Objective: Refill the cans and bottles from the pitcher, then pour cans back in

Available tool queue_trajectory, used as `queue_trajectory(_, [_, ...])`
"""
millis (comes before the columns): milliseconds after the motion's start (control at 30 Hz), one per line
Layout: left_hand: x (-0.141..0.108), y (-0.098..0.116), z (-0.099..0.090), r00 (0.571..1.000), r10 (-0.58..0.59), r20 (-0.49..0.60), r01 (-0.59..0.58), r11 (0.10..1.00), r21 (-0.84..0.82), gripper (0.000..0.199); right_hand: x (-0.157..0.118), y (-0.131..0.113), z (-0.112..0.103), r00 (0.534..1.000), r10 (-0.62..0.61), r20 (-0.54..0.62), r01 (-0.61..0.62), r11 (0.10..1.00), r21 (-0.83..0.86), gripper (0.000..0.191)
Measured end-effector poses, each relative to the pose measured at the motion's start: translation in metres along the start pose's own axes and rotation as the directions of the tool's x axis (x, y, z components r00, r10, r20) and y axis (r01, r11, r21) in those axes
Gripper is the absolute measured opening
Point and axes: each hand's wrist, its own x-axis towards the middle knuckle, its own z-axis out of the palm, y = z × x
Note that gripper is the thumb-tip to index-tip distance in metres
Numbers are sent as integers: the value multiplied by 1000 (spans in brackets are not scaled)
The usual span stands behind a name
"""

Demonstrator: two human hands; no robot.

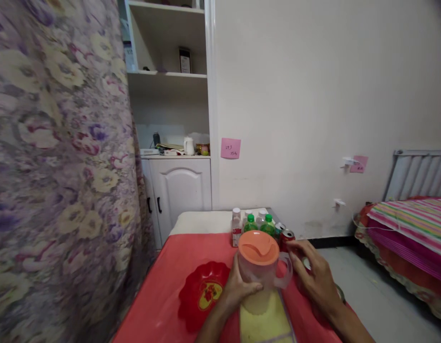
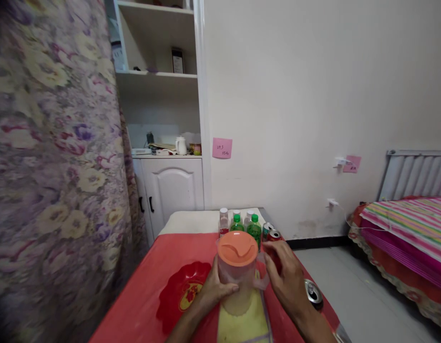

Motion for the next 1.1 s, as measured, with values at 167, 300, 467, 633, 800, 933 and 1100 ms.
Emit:
queue_trajectory(167, [-1, -3, 1, 1000, 18, -2, -18, 999, -38, 121, 59, -45, 23, 913, -34, 406, 155, 951, -269, 24])
queue_trajectory(300, [-2, -3, 2, 999, 6, 39, -1, 992, -128, 120, 74, -49, 48, 851, 81, 519, 202, 861, -466, 20])
queue_trajectory(467, [-3, -5, 0, 1000, 9, -19, -10, 998, -63, 115, 70, -49, 60, 854, 96, 512, 222, 822, -524, 18])
queue_trajectory(633, [-5, -2, -2, 999, 24, -43, -25, 1000, -13, 111, 70, -54, 66, 866, 70, 495, 239, 811, -534, 17])
queue_trajectory(800, [-7, 5, -3, 999, -2, -49, 4, 1000, 27, 109, 88, -63, 60, 912, 33, 408, 193, 845, -499, 15])
queue_trajectory(933, [-8, 9, -1, 999, 13, -37, -14, 1000, -8, 111, 104, -65, 47, 946, 8, 324, 129, 908, -398, 13])
queue_trajectory(1100, [-11, 9, 0, 999, -7, -33, 6, 999, -48, 116, 98, -62, 29, 976, 10, 220, 30, 984, -177, 25])
